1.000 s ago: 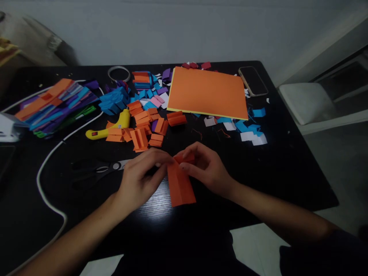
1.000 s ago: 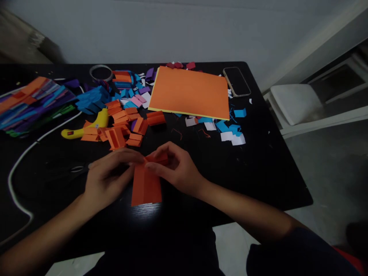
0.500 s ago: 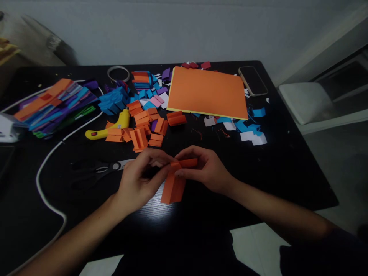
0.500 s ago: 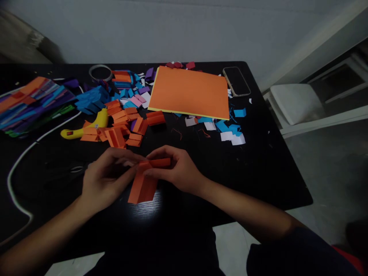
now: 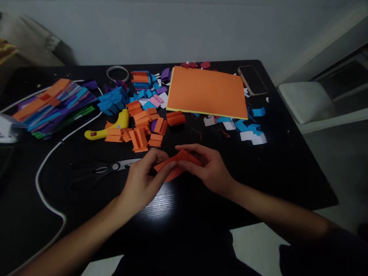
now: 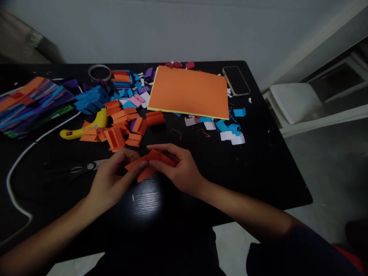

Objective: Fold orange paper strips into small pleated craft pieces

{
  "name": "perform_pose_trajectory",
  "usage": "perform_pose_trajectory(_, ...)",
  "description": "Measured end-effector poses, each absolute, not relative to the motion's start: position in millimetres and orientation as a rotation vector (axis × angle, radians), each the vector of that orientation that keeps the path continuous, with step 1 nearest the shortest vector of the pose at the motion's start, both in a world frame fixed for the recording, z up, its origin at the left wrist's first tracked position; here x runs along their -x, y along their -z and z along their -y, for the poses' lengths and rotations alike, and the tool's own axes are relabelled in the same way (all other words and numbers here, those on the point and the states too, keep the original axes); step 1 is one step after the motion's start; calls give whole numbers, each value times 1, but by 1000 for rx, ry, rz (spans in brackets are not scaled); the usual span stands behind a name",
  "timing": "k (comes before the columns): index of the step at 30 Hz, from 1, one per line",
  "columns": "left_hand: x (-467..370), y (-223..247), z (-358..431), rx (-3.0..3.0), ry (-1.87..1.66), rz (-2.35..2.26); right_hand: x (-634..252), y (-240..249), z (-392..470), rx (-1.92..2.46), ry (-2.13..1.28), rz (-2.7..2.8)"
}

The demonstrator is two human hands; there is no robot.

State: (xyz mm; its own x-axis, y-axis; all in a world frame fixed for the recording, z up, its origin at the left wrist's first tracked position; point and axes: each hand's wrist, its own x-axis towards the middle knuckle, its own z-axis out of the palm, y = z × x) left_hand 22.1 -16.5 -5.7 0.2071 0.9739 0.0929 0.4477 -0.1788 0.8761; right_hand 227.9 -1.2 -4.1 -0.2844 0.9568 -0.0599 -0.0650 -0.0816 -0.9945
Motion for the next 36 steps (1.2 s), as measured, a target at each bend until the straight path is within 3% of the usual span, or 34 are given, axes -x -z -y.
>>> perform_pose_trajectory(16, -16, 5, 11, -1819, -1058, -1401, -230, 3, -2, 1082, -1613, 1304)
perform_pose_trajectory(36, -21, -7, 13, -1818, -1010, -1339, -228, 11, -2, 1044, -1631, 1169)
